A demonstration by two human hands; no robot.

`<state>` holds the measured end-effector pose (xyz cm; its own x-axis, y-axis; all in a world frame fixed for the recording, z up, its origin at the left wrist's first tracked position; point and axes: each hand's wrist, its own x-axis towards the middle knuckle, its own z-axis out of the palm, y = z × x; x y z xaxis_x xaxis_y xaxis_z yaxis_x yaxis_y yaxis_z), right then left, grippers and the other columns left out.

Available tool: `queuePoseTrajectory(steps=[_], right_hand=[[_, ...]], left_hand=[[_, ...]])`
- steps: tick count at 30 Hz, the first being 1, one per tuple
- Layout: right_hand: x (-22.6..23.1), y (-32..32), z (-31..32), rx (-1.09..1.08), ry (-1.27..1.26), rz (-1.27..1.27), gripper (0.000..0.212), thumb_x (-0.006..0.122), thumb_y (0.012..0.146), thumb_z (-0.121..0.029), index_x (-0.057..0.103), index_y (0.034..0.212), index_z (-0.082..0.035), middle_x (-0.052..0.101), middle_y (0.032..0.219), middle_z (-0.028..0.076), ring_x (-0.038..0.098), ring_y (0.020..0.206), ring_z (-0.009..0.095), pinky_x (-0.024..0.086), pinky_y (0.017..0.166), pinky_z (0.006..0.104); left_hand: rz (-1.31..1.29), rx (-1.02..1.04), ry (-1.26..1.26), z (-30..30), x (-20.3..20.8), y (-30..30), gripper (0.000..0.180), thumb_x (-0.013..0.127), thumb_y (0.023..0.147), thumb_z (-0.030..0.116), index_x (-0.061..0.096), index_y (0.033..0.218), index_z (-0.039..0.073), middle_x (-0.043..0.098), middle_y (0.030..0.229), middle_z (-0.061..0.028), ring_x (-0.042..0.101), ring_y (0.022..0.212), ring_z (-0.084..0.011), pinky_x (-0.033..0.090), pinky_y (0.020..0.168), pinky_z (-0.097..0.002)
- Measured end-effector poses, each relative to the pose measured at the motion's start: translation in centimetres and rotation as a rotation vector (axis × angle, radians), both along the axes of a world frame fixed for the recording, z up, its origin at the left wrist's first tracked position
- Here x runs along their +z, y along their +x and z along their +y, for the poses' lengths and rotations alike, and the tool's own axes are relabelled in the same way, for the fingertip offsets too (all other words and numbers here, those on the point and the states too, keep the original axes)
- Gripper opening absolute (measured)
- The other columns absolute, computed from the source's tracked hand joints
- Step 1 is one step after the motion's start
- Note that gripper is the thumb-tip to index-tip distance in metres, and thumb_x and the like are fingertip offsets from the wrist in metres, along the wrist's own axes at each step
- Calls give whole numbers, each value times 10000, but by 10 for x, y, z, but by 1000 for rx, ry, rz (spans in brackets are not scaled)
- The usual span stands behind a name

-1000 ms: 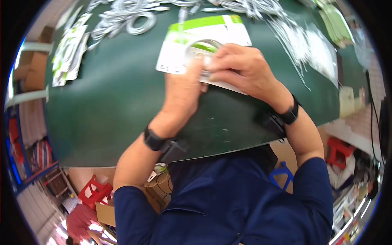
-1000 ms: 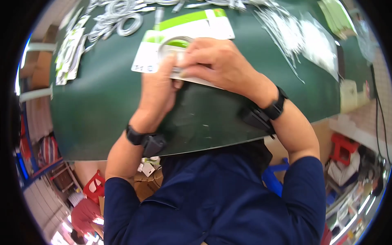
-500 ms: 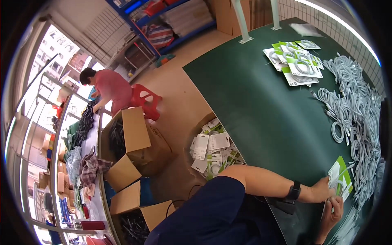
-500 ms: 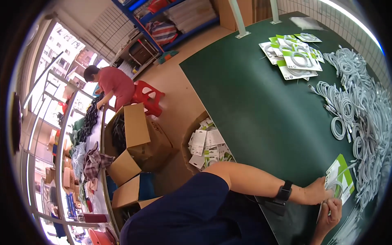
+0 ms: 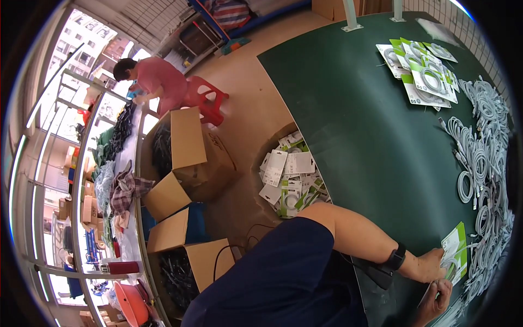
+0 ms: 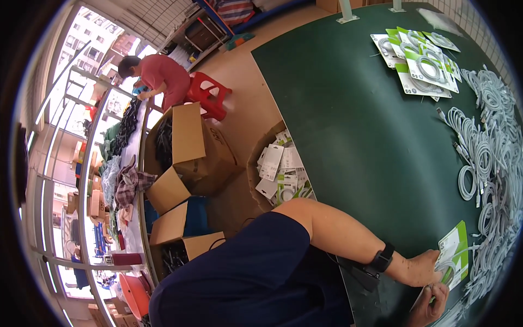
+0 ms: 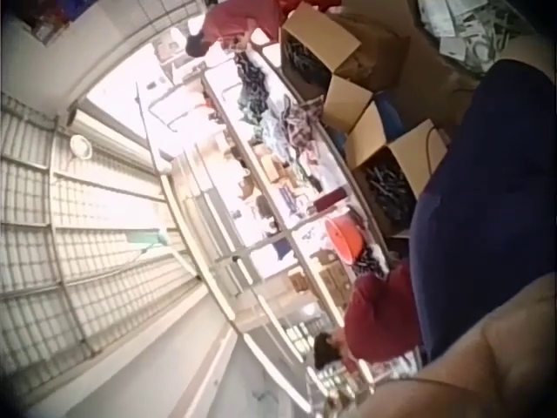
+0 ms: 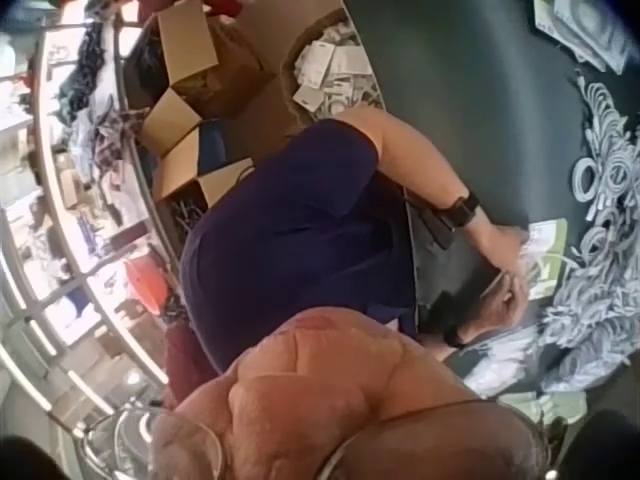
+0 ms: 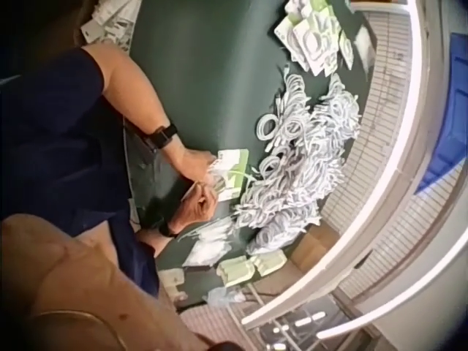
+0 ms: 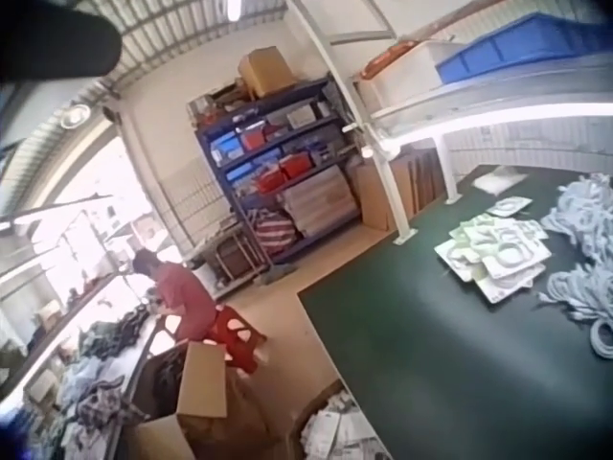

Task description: The person packages a USB cable by placing it onto a cardboard backing and securing it with a plastic tie. They thread the tie through the backing, tighten it, and then set the assembly aside to begin the process again with another cable.

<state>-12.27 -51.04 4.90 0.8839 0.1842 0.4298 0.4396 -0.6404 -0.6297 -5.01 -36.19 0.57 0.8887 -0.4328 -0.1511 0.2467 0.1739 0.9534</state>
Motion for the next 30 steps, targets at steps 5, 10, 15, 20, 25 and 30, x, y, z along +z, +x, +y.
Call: queuePoseTrajectory(steps=[5,10,15,20,25,30], right_hand=[[-6,2,3,-55,163,84,119,769,893,-4,686,965,43,718,949,132,669,863,233,552,780,352],[-4,3,-1,-71,123,109,106,761,895,7,690,961,49,712,932,123,657,855,229,545,796,354],[6,3,6,-85,138,124,83,750,898,12,700,953,49,715,927,123,655,843,229,542,794,356],[5,5,6,-115,103,114,79,744,900,13,701,954,52,719,925,123,655,838,228,542,795,360],[3,6,8,-110,94,146,94,755,897,5,706,958,56,723,919,121,658,827,229,545,806,362],[6,-1,6,-111,102,125,124,763,906,-64,726,972,34,730,916,128,670,800,251,550,778,368]], left_hand=[[16,0,11,3,3,1,477,589,764,73,567,1190,-141,661,1170,-325,650,1135,-399,516,990,-408],[-21,122,3,-6,-4,-1,379,604,782,83,592,1093,-134,685,1025,-325,691,999,-418,555,885,-425],[49,38,-40,-4,0,1,380,602,789,76,575,1100,-139,665,1111,-334,662,1090,-421,529,969,-430],[-71,88,36,-11,-6,4,368,609,781,56,594,1077,-162,687,987,-347,707,957,-430,574,841,-441],[19,28,29,-7,-10,6,396,605,812,46,577,1155,-150,671,1125,-328,667,1092,-426,545,942,-423],[-42,66,-23,-23,-28,4,397,614,811,57,581,1156,-136,672,1127,-325,668,1090,-421,544,945,-427]])
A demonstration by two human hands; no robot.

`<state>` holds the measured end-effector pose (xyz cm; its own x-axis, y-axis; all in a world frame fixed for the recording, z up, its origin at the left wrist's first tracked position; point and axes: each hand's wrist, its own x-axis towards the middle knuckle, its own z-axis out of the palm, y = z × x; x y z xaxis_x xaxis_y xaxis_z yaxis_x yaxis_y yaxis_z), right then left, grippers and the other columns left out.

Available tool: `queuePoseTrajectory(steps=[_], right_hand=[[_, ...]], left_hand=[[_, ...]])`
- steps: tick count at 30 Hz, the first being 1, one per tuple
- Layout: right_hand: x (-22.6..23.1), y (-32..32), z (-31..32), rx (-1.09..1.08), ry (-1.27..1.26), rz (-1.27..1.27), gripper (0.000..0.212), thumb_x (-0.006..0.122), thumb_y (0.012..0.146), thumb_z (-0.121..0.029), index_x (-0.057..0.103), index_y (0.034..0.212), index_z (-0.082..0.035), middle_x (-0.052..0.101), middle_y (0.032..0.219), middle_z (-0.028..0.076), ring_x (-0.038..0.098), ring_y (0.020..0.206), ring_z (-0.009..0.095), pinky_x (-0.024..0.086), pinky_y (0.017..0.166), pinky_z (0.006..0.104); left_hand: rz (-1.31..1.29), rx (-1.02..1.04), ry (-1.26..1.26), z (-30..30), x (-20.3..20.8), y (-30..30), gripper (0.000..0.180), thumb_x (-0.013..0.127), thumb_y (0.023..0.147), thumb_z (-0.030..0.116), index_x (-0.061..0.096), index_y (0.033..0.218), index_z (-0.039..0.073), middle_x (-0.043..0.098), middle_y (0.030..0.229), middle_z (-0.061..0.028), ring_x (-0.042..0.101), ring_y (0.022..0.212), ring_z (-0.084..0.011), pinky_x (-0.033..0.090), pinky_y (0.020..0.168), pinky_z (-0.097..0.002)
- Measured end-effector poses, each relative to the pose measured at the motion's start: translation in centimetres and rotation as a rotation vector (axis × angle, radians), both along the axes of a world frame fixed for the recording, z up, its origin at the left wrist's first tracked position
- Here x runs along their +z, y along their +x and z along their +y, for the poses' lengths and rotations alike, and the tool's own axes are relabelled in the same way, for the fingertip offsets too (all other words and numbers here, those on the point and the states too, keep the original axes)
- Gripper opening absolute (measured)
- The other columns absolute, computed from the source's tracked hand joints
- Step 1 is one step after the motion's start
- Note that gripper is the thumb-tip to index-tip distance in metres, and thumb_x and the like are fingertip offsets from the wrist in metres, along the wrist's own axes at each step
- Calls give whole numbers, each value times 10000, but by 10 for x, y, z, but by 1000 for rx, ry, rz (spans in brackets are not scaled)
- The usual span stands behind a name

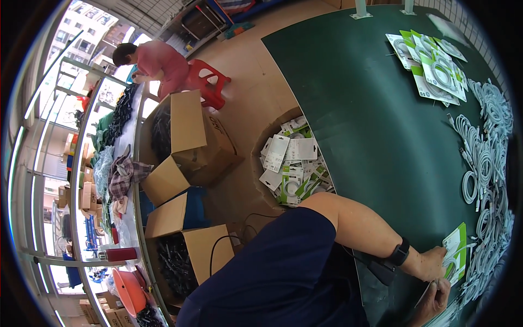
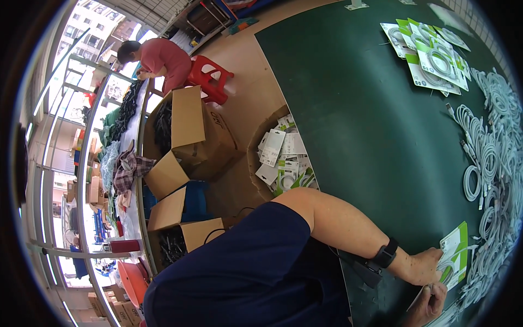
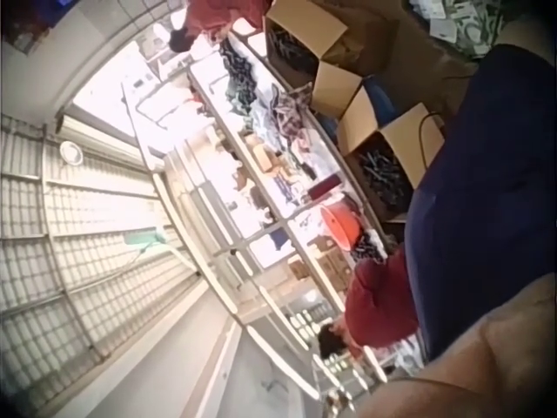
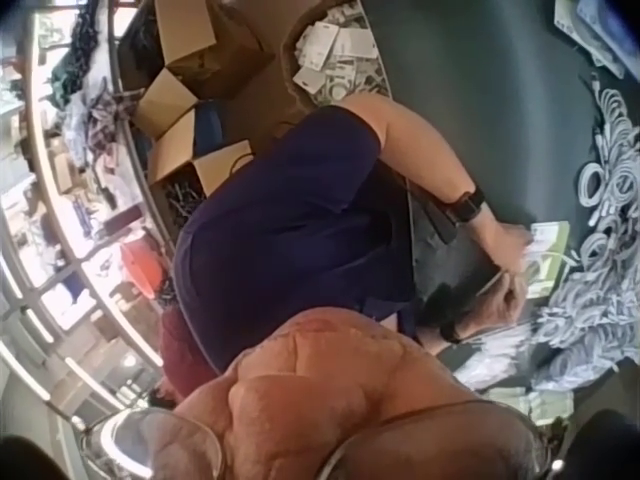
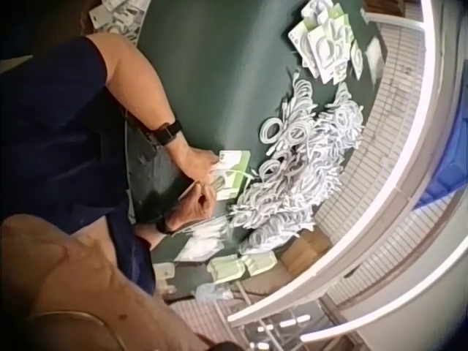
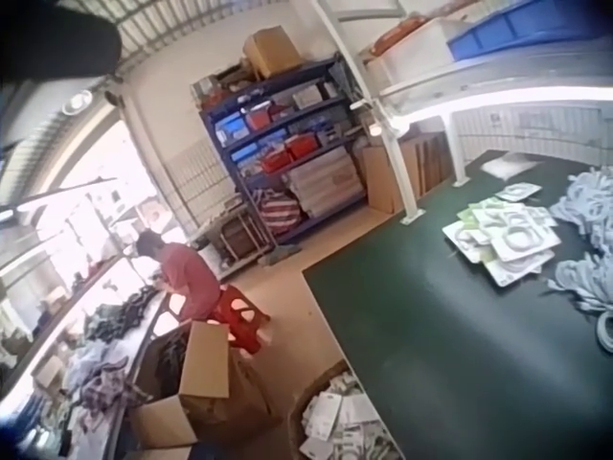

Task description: The person packages a USB cable by placing it onto a cardboard backing and securing it with a plastic tie. They thread the tie through the backing, tighten it, and then set the assembly aside to begin the process again with another cable.

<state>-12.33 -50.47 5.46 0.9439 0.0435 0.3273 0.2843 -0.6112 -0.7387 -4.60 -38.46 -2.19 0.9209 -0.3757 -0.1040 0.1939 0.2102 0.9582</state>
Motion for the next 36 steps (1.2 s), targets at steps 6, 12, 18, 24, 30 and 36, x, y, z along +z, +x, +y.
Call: queuePoseTrajectory(steps=[6,12,18,24,30,36], right_hand=[[-4,-2,0,3,82,175,50,628,873,13,661,907,31,643,872,94,625,802,184,494,736,295],[19,13,11,99,149,270,107,732,822,-43,726,913,15,708,878,94,671,786,205,515,724,294],[21,-6,2,97,212,208,145,732,855,-62,753,984,1,728,914,73,662,800,162,509,739,262],[22,-10,9,93,278,324,129,737,869,-58,771,988,-23,735,912,60,668,817,134,511,740,252],[6,-12,15,51,234,175,124,749,859,-36,771,980,-20,742,909,62,669,809,134,516,724,258],[-1,-14,22,-19,256,95,106,765,839,-18,763,945,-15,741,885,69,672,785,149,523,711,274]], left_hand=[[-2,-230,-21,40,31,2,335,576,818,77,606,1122,-60,701,907,-216,729,803,-296,596,643,-429],[450,-214,-51,71,64,-1,174,560,952,116,568,1097,20,600,753,-58,536,485,-107,407,391,-227],[445,-277,-15,64,84,-11,169,583,953,115,568,1079,3,579,730,-49,489,466,-96,344,380,-227],[460,-295,11,72,77,-14,183,562,959,110,555,1102,-6,590,757,-57,481,472,-89,344,383,-220],[391,-271,-9,68,77,-16,211,517,991,116,535,1168,1,606,801,-66,480,481,-79,348,384,-213],[382,-272,-44,67,66,-17,230,490,1042,175,529,1195,8,609,819,-63,479,487,-72,352,385,-209]])
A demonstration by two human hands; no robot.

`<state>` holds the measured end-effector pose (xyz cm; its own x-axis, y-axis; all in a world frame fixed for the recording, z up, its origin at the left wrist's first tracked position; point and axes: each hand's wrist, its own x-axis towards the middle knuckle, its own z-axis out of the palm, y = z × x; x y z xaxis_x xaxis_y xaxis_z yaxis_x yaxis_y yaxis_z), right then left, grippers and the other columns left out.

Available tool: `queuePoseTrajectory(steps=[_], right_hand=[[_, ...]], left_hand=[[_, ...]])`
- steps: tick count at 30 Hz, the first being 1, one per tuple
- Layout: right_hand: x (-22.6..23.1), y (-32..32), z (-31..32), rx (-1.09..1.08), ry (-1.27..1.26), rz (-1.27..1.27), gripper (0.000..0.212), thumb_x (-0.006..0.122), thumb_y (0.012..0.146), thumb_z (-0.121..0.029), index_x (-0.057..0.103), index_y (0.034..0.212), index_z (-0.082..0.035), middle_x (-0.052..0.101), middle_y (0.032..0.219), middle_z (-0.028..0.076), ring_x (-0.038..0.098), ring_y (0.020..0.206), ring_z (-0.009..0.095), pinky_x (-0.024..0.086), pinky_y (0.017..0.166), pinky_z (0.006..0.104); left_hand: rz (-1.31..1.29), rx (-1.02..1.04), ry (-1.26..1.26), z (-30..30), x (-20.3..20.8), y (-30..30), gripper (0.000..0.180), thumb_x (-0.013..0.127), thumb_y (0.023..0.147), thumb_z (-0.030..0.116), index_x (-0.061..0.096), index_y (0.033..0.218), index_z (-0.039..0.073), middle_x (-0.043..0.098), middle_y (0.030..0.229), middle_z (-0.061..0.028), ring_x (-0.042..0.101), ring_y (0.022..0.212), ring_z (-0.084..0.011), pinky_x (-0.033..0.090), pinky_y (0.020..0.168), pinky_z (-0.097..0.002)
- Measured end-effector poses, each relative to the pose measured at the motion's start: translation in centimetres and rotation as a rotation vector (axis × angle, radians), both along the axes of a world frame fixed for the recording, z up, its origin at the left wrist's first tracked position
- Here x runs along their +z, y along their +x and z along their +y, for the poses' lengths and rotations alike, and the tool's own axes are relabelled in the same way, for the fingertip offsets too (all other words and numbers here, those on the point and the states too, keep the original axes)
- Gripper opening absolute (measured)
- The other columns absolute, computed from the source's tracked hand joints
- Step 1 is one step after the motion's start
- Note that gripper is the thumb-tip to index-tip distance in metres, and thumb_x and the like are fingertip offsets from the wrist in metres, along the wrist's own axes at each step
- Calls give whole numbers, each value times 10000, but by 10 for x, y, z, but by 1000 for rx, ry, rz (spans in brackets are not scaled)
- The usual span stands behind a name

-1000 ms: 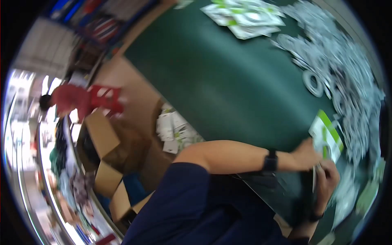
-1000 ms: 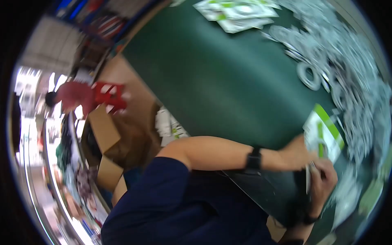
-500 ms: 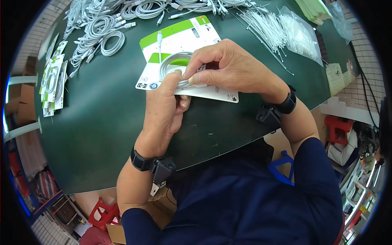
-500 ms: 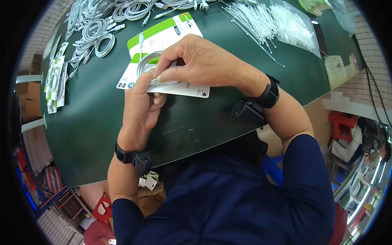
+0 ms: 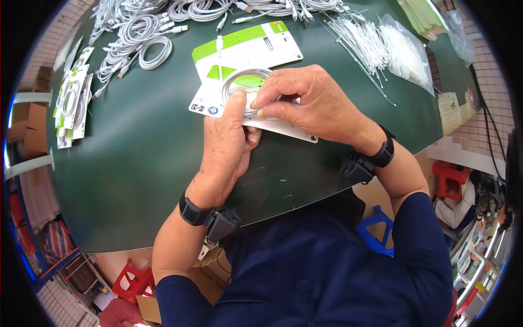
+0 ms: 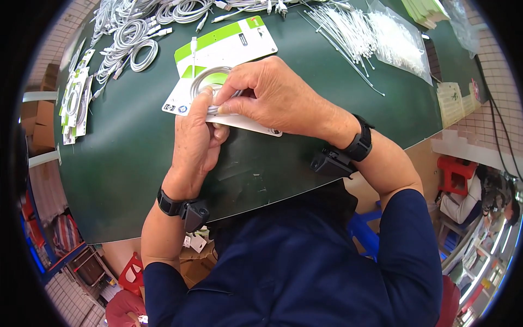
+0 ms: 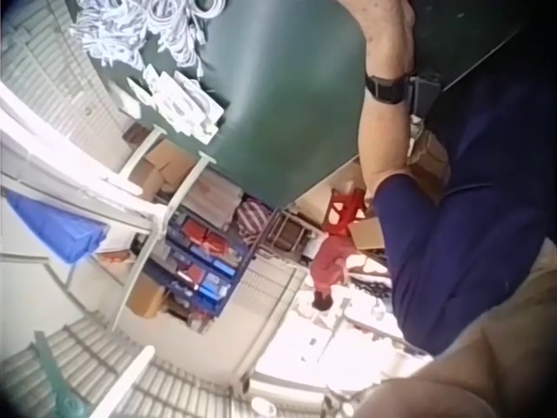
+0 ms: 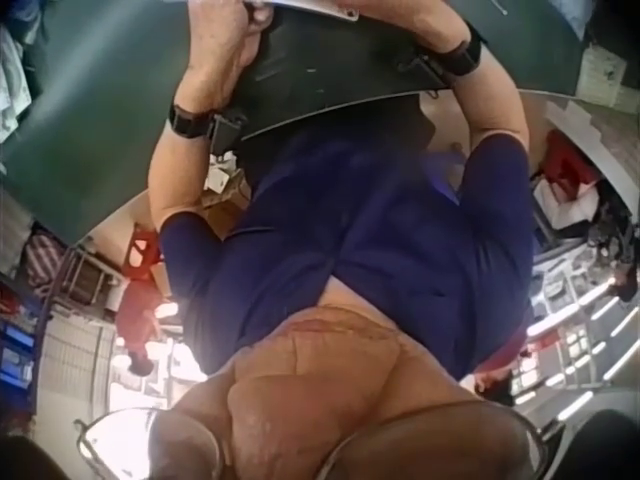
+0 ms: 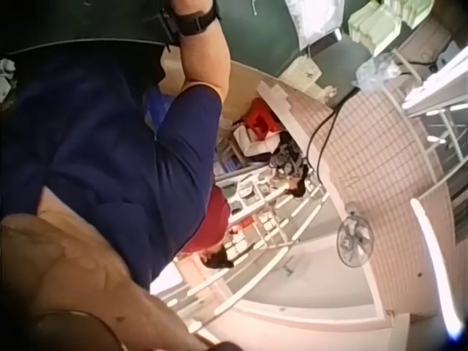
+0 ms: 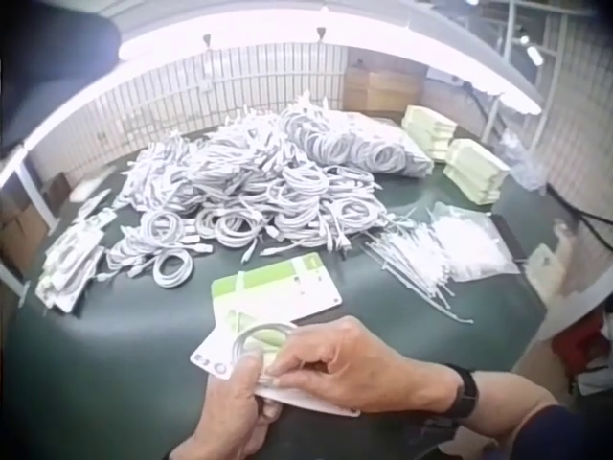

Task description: The person packages a USB cable by placing it onto a cardboard backing and securing it with a plastic tie. They thread the tie through the backing, tighten it, and then set the assembly aside to begin the process again with another cable.

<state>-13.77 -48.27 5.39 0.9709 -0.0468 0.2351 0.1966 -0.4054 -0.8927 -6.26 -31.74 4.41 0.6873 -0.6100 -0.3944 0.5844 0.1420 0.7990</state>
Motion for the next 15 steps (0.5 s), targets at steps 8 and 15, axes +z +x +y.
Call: queuePoseTrajectory(steps=[8,15], right_hand=[[5,2,4,-24,-29,11,102,769,828,-11,756,929,-14,732,867,80,675,780,167,524,702,278],[-5,3,-4,67,-144,-127,114,772,825,-20,742,935,-19,726,922,86,684,795,194,541,717,302]], left_hand=[[-12,15,-45,-1,-2,-1,249,499,1057,210,529,1208,14,609,853,-56,483,501,-65,355,391,-204],[-271,98,89,-3,-9,-6,264,546,998,117,532,1237,7,608,882,-44,501,533,-59,374,394,-209]])
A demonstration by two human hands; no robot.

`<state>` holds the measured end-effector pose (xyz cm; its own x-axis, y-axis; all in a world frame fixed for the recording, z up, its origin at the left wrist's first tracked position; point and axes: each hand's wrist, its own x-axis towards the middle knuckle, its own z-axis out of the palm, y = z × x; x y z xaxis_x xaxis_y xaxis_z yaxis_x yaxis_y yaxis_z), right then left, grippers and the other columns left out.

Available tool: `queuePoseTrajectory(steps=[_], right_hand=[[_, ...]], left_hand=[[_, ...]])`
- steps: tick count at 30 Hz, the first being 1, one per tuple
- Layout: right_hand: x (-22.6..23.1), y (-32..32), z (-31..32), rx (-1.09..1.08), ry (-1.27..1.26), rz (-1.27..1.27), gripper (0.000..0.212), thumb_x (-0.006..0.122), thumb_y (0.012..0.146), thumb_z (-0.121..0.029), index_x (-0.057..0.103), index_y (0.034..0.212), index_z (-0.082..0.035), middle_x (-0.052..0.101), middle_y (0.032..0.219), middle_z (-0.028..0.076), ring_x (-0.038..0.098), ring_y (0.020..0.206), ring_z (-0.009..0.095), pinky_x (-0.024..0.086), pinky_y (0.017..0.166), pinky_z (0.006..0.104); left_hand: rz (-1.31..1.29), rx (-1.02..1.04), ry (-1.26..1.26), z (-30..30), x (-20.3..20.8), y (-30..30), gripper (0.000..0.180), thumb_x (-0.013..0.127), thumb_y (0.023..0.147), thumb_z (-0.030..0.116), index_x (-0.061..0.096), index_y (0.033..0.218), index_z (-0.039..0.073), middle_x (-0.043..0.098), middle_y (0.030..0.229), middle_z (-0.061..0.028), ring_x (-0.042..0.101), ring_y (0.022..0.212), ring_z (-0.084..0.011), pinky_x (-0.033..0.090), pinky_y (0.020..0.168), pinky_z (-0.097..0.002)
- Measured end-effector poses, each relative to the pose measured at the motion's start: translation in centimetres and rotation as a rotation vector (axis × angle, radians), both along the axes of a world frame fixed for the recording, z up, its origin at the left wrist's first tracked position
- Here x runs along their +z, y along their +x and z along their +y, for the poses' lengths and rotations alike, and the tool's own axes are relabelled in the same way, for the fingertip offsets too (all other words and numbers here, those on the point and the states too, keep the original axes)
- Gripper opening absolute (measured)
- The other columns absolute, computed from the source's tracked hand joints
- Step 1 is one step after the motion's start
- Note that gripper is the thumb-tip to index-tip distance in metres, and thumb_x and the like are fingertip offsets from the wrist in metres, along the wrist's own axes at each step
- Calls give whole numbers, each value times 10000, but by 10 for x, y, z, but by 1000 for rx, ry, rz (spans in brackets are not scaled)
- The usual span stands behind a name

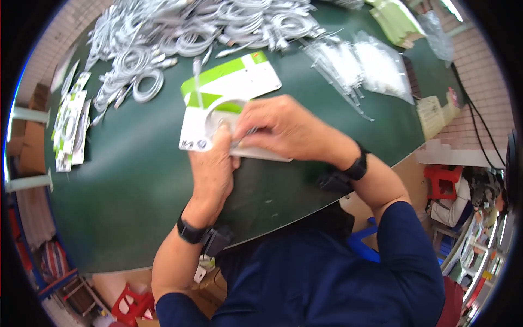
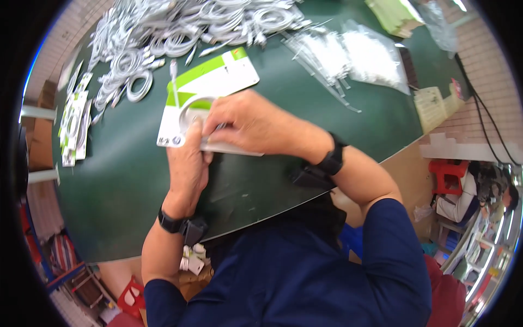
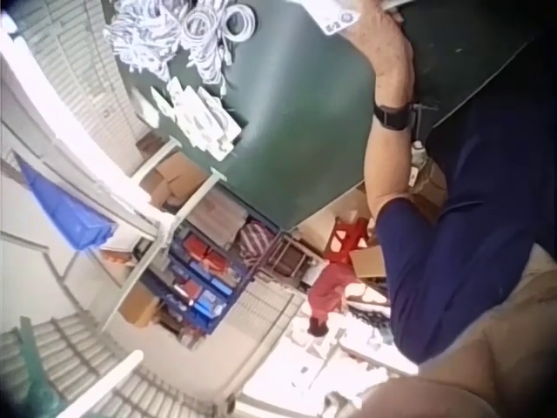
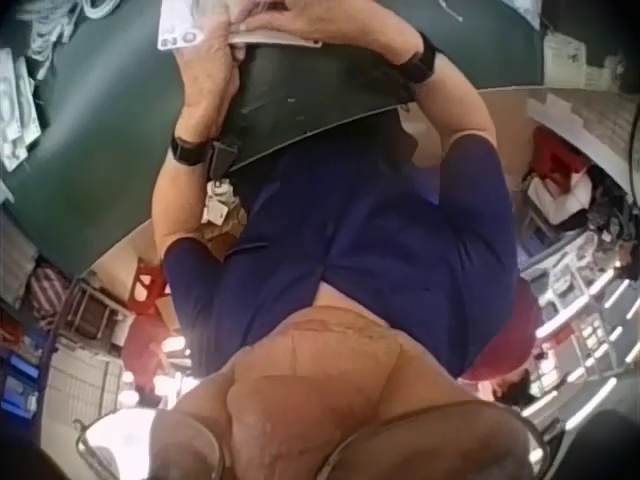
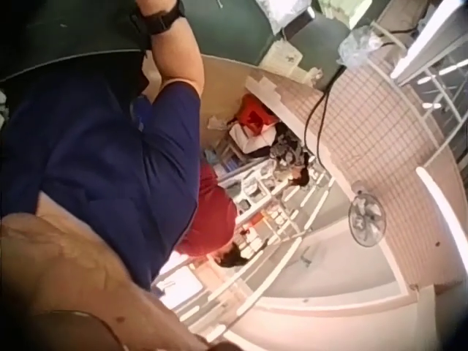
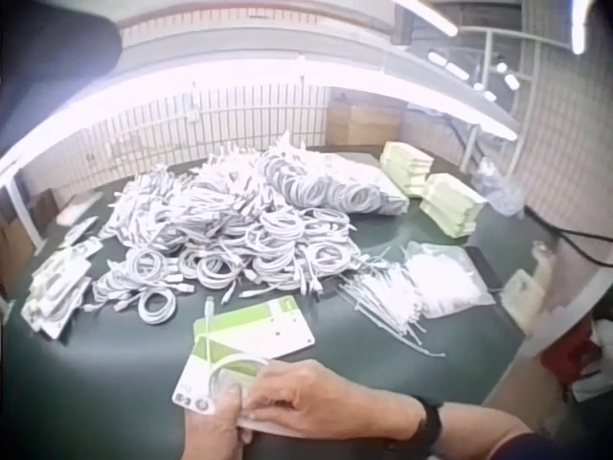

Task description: The person packages a USB cable by placing it onto a cardboard backing and securing it with a plastic tie. They thread the tie through the backing, tighten it, and then set the assembly aside to begin the process again with another cable.

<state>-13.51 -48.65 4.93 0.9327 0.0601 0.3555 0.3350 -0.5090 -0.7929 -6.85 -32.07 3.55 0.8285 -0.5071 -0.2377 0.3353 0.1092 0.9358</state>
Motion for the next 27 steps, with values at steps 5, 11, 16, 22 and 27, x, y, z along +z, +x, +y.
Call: queuePoseTrajectory(steps=[5,11,16,22,27], right_hand=[[2,-2,-4,40,-51,-116,119,769,830,-25,729,942,-30,725,965,85,686,795,209,549,704,314],[39,-4,-51,-328,-141,-77,143,763,843,-51,742,981,-25,713,938,85,667,749,164,512,608,285],[-3,-25,-125,-658,-376,76,241,750,851,-106,725,1069,-6,725,991,142,694,821,249,545,723,337],[-76,-60,-242,-736,-459,279,371,699,946,-206,664,1220,41,706,1078,150,670,949,258,518,860,349],[-90,-40,-261,-686,-617,309,358,638,992,-245,674,1230,20,723,1131,173,696,1003,273,531,857,369]], left_hand=[[-98,-11,30,4,-1,2,288,551,987,97,532,1256,-3,615,896,-50,515,548,-59,379,396,-204],[-163,98,4,-5,9,17,273,548,988,93,562,1244,0,633,932,-63,516,552,-52,363,391,-203],[-380,1,111,17,4,29,145,576,941,65,644,1038,-19,671,903,-67,657,855,-195,533,751,-367],[-214,69,-178,-11,-39,21,290,572,874,105,642,1099,-63,715,962,-141,644,929,-142,541,828,-363],[-320,114,11,-17,-37,19,351,613,850,141,621,1066,-136,708,970,-293,723,930,-345,559,842,-412]])
